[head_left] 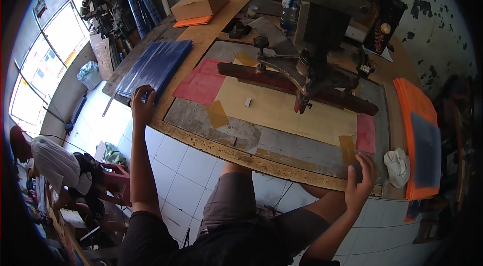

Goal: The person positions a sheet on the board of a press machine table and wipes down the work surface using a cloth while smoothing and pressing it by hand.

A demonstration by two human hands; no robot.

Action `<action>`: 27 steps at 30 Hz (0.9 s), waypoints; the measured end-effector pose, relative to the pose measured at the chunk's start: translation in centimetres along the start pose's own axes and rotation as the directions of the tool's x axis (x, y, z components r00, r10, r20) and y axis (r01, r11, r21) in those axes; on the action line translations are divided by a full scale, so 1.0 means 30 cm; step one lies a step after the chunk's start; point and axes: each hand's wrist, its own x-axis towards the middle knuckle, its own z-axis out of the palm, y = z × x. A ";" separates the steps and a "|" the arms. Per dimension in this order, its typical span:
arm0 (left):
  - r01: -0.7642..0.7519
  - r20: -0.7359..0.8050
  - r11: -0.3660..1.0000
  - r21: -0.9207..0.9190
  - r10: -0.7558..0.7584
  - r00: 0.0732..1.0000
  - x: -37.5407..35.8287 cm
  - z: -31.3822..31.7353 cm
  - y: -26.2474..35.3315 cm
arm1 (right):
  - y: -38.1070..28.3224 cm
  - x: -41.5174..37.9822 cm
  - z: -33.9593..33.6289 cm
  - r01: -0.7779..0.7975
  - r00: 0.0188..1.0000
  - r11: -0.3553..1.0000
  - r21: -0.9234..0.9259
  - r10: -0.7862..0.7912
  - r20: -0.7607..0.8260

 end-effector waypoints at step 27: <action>0.036 0.004 0.999 -0.001 -0.036 0.999 -0.002 -0.004 0.002 | -0.004 -0.003 -0.002 0.002 1.000 1.000 0.021 -0.002 0.005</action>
